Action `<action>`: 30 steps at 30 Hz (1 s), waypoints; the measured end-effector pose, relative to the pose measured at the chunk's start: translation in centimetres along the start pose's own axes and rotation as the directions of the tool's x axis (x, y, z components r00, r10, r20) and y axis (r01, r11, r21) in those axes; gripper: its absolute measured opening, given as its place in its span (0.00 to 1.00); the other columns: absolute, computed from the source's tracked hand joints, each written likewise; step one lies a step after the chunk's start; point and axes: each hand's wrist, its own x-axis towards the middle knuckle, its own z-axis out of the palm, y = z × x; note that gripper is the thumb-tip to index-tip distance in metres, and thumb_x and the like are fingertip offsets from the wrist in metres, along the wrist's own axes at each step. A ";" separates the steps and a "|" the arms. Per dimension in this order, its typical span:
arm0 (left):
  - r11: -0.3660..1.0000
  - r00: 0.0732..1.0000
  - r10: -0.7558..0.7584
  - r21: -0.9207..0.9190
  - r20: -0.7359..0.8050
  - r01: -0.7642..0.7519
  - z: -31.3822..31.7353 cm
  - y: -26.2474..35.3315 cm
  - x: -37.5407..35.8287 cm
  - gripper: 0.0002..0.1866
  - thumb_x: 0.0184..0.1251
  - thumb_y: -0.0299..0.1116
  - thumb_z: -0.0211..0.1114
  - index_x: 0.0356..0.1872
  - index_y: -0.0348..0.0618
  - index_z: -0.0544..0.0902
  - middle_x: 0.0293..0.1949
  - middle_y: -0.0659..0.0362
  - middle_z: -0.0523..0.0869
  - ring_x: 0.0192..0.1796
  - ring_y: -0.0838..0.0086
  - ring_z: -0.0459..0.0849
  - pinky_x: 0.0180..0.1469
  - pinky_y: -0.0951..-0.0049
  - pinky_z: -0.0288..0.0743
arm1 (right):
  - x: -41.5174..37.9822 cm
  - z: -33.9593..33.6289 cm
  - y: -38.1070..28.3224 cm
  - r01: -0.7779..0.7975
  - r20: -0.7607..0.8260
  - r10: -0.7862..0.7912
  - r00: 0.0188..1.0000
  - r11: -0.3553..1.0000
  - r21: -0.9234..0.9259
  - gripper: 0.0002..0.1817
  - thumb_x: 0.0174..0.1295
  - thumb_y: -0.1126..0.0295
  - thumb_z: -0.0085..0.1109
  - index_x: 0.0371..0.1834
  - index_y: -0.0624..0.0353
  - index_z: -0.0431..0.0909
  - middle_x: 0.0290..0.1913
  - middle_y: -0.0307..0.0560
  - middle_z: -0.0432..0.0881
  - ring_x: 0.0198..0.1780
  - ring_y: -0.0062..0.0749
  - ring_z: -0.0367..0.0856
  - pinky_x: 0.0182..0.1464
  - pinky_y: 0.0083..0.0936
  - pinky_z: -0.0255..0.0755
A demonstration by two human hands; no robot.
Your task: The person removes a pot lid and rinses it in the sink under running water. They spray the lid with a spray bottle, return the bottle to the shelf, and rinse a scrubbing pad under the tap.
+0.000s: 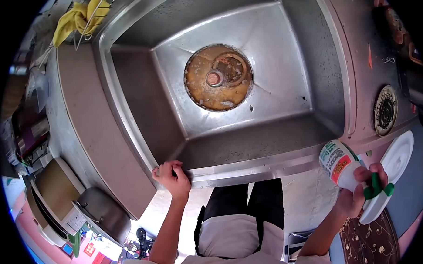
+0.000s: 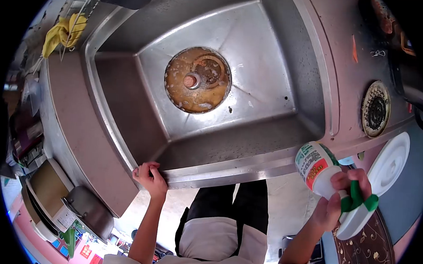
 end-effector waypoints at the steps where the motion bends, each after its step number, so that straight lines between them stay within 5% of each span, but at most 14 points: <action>1: 1.000 0.999 -0.002 0.013 0.035 0.002 -0.1 0.1 0.1 0.10 0.64 0.30 0.48 0.25 0.45 0.77 0.24 0.63 0.76 0.34 0.72 0.73 0.62 0.61 0.49 | 0.0 -0.1 0.0 0.029 0.049 -0.027 0.998 0.999 -0.021 0.31 0.48 0.70 0.58 0.59 0.66 0.66 0.45 0.54 0.73 0.35 0.28 0.71 0.41 0.25 0.68; 6: 1.000 0.999 -0.002 0.025 0.050 0.000 -0.2 0.0 0.0 0.11 0.64 0.30 0.48 0.24 0.45 0.76 0.24 0.63 0.76 0.34 0.72 0.72 0.63 0.61 0.48 | 0.3 -0.2 0.3 0.060 0.174 -0.063 0.983 0.998 0.020 0.29 0.49 0.72 0.54 0.59 0.61 0.67 0.46 0.53 0.70 0.38 0.31 0.71 0.39 0.25 0.69; 10: 0.999 0.998 0.002 0.040 0.058 -0.005 -0.3 0.4 0.3 0.11 0.63 0.28 0.48 0.24 0.45 0.76 0.23 0.63 0.76 0.34 0.72 0.71 0.62 0.62 0.49 | 1.1 -0.4 -0.3 0.071 0.317 -0.027 0.948 0.989 -0.127 0.30 0.49 0.70 0.54 0.60 0.59 0.67 0.45 0.54 0.72 0.33 0.30 0.72 0.34 0.24 0.69; 15: 0.998 0.999 0.029 0.047 0.041 -0.030 -0.3 0.6 0.5 0.11 0.63 0.28 0.48 0.22 0.45 0.76 0.22 0.63 0.76 0.33 0.72 0.70 0.60 0.63 0.50 | 1.2 -0.8 0.3 0.057 0.295 -0.020 0.955 0.992 -0.116 0.31 0.46 0.70 0.54 0.60 0.58 0.68 0.44 0.54 0.73 0.31 0.29 0.71 0.30 0.22 0.66; 17: 0.998 0.998 0.031 0.052 0.049 -0.034 -0.3 0.4 0.4 0.11 0.63 0.28 0.48 0.22 0.45 0.76 0.22 0.63 0.76 0.33 0.72 0.70 0.60 0.63 0.50 | 1.1 -0.8 0.3 0.002 0.329 -0.003 0.944 1.000 0.005 0.29 0.48 0.69 0.52 0.57 0.63 0.68 0.49 0.57 0.71 0.37 0.28 0.69 0.40 0.22 0.66; 30: 0.996 0.998 0.039 0.073 0.052 -0.042 -0.4 0.3 0.3 0.11 0.63 0.28 0.48 0.23 0.45 0.76 0.22 0.63 0.76 0.36 0.70 0.68 0.59 0.64 0.51 | 1.5 -0.4 0.4 0.101 0.366 -0.081 0.927 0.994 -0.037 0.30 0.43 0.72 0.50 0.56 0.62 0.68 0.45 0.57 0.72 0.36 0.31 0.68 0.37 0.23 0.66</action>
